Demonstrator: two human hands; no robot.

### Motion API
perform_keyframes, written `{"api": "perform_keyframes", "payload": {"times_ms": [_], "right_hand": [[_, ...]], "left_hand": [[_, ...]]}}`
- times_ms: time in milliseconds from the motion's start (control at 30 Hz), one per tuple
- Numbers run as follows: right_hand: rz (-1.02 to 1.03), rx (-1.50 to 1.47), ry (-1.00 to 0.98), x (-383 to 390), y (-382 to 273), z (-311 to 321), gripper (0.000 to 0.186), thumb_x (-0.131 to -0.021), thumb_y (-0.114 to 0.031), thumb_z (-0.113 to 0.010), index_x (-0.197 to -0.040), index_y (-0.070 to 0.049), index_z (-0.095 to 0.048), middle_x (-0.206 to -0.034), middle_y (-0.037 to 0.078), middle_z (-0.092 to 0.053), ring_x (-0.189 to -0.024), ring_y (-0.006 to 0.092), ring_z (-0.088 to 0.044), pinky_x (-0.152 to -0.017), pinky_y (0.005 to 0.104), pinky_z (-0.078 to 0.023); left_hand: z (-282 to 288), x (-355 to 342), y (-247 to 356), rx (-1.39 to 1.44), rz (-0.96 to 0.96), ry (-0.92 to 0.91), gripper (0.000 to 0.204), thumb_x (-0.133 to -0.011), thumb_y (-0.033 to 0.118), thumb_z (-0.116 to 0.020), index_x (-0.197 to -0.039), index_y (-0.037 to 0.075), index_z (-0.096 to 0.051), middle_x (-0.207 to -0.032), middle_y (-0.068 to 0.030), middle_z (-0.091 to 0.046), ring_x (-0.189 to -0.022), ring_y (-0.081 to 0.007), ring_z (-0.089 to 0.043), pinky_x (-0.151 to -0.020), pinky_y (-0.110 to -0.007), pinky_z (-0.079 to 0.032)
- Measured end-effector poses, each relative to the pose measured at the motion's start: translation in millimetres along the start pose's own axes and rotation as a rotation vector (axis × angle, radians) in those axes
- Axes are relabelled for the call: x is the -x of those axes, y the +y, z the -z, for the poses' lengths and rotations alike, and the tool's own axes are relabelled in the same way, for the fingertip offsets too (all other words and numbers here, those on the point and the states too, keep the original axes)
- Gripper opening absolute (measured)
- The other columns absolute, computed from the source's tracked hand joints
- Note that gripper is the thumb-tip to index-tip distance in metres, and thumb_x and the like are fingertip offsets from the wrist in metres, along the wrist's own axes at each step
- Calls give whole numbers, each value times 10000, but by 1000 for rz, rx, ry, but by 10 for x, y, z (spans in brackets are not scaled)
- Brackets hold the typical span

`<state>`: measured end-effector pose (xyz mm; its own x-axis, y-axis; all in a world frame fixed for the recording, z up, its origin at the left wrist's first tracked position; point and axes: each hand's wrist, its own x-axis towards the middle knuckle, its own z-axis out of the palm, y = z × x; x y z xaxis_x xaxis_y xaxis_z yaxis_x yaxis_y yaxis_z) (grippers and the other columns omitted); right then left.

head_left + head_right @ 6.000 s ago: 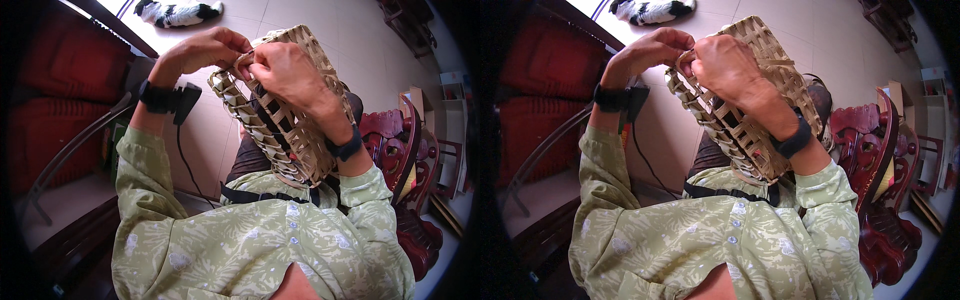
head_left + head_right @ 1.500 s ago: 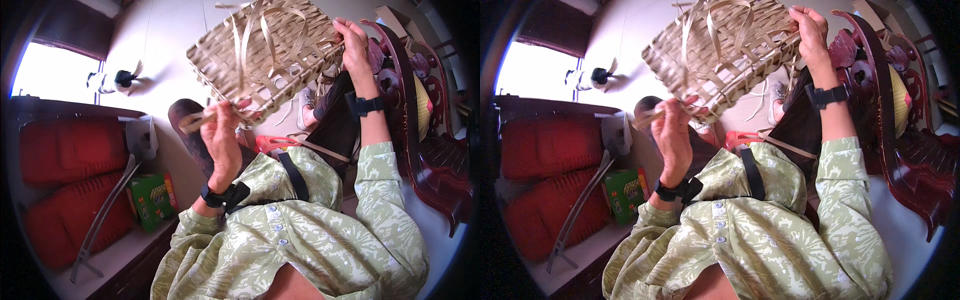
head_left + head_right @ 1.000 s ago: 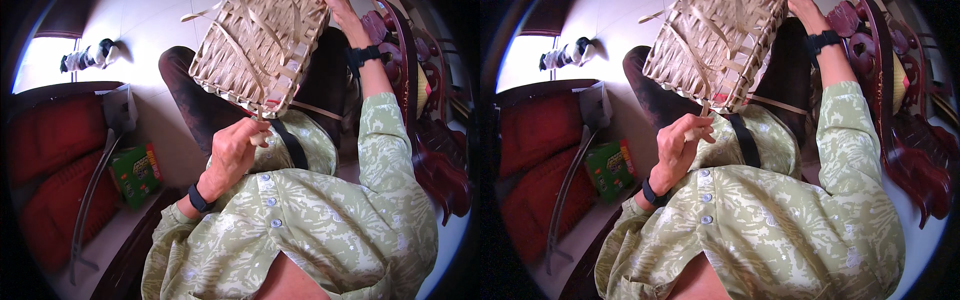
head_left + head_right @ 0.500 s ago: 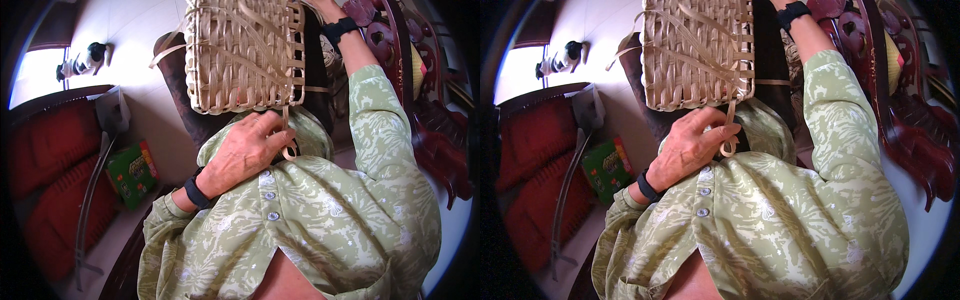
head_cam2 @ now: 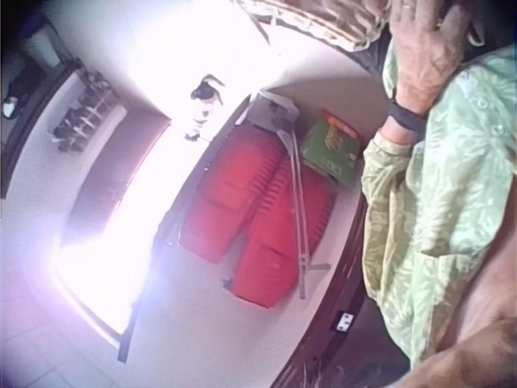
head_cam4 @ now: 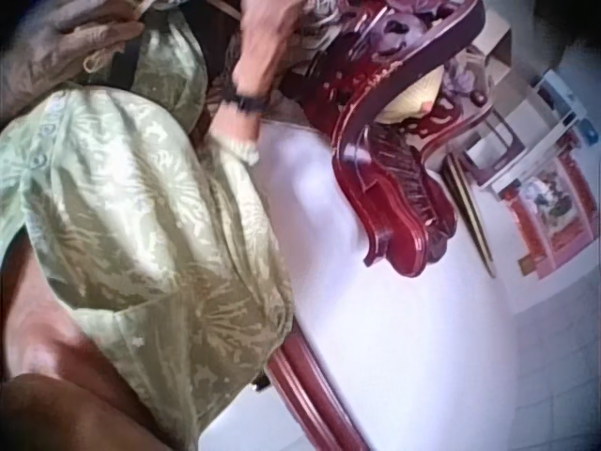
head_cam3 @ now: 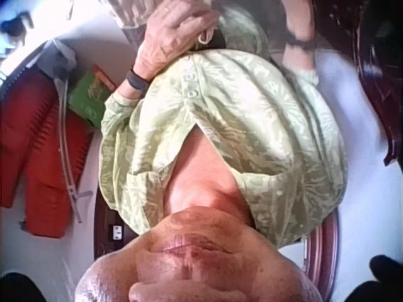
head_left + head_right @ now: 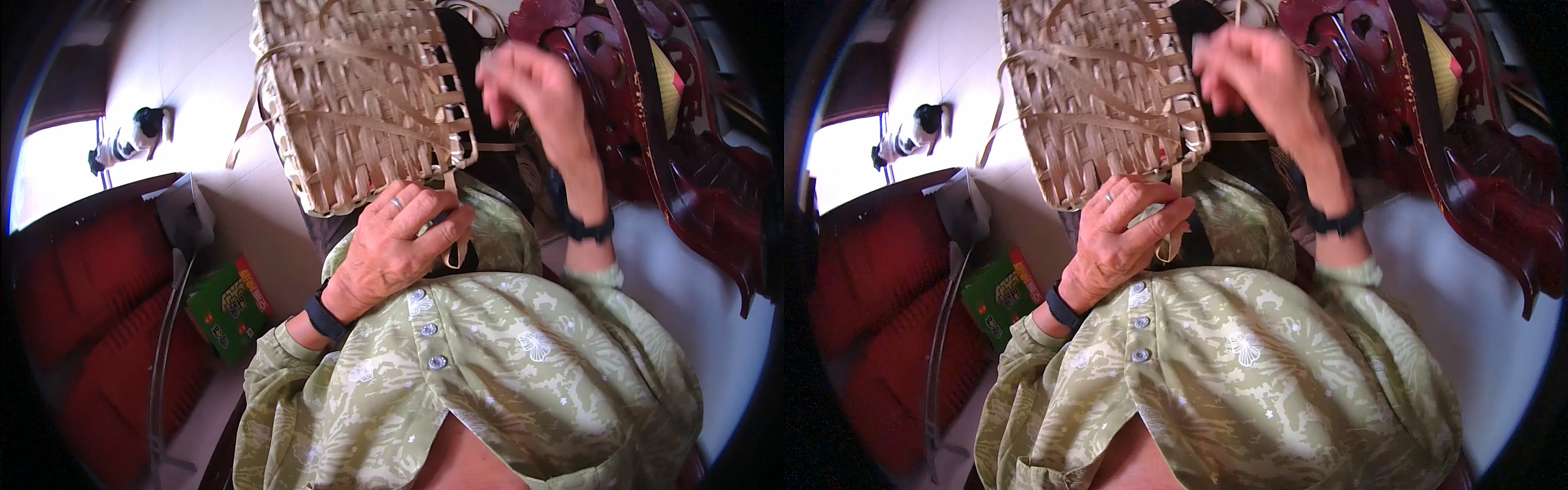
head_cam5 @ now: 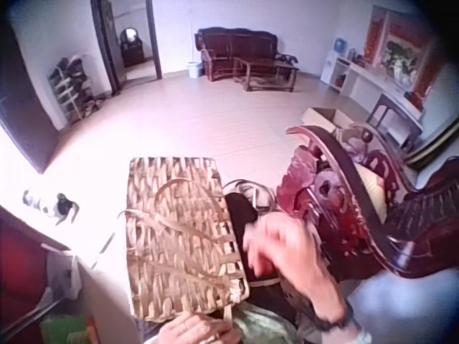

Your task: The person weaves a basket by hand, threading flexible wooden strips through the vertical structural ribs of the basket to build up its sides.

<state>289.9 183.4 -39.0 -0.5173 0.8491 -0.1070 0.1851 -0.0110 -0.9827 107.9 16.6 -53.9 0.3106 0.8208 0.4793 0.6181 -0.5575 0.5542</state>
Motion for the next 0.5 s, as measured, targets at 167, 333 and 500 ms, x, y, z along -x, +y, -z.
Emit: {"api": "perform_keyframes", "payload": {"times_ms": [167,333,500], "right_hand": [[-392,-40,-137,837,143,-251,325,-1002,-304,-629,-866,-11,-669,-645,0,-625,-521,43,-545,-464,202,-415],[-465,-317,-140,836,170,-475,426,-968,-421,-654,-795,-32,-666,-622,-20,-589,-513,39,-514,-452,199,-378],[-317,-239,-113,755,236,-623,399,-950,-393,-671,-777,-33,-674,-591,-23,-565,-509,50,-502,-451,227,-379]], "left_hand": [[-42,-9,-50,-5,-35,17,354,-673,44,-795,-1018,101,-743,-977,-47,-649,-818,-214,-651,-685,-345,-551],[-24,-45,-23,-49,-68,18,369,-652,51,-784,-1015,110,-755,-1005,-39,-656,-850,-213,-663,-709,-336,-560],[-8,7,13,-47,-93,-24,414,-639,62,-743,-1050,114,-740,-1045,-32,-661,-879,-219,-658,-749,-343,-552]]}}
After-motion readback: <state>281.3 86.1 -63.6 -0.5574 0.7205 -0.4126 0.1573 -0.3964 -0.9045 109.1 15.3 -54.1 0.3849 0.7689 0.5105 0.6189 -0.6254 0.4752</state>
